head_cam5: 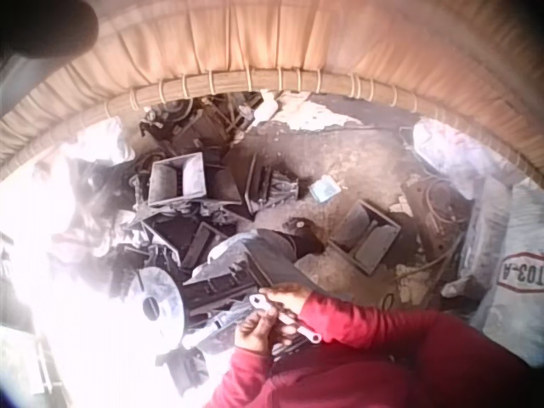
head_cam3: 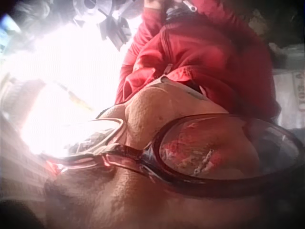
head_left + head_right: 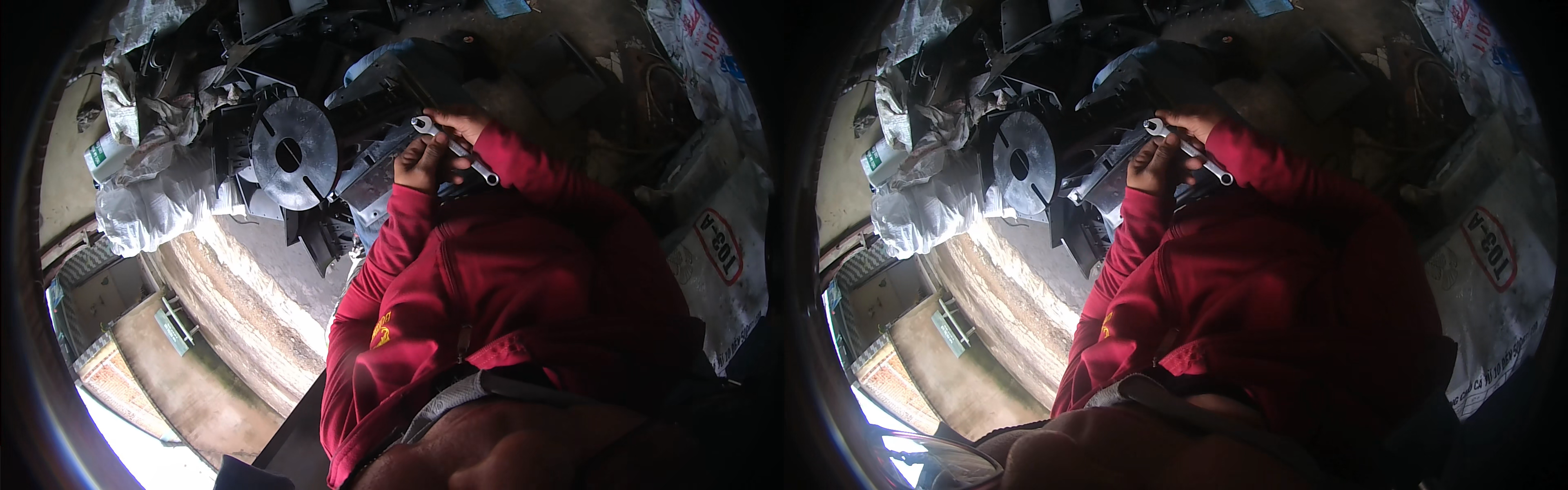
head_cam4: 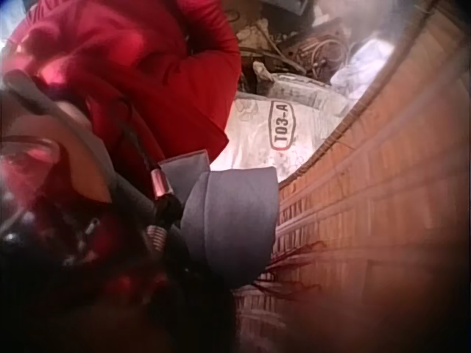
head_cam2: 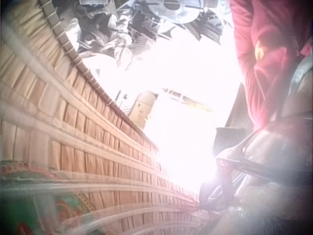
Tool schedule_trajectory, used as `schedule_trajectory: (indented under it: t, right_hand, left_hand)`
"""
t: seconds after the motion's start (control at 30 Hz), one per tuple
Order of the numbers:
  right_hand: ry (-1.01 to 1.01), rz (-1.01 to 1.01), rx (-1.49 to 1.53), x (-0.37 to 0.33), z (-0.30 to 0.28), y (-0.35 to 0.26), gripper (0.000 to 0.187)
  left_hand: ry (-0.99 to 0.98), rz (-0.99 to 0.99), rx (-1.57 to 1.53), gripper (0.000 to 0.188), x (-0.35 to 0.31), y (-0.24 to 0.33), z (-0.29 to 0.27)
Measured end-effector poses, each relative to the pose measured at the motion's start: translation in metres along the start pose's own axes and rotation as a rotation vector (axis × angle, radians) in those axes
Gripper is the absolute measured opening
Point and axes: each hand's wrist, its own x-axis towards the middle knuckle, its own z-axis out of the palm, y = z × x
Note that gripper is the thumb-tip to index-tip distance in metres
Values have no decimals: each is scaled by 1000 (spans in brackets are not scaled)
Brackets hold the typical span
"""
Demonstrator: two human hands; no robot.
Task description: The person uses a wrench to loosen and tighten bolts on a circular metal component of a machine. They repeatedly adjust the fasteners and reposition the part while working in a cluttered workshop environment.
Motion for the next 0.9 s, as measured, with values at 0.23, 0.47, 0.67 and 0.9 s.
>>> schedule_trajectory:
  t: [0.23, 0.47, 0.67, 0.9]
  right_hand:
    - [-20, -44, -27, -11, 9, -10, 33]
    - [-26, 1, 68, -1, 3, -6, 37]
    - [-46, -28, 55, 2, 3, -3, 22]
    - [-58, 13, 46, 2, -4, 0, 24]
  left_hand:
    - [95, 42, 2, 24, -3, 3, -8]
    - [257, 360, 623, 18, -29, 15, -37]
    - [503, 974, 1318, 29, 4, 12, -27]
    - [517, 926, 1361, 33, 10, 16, -19]
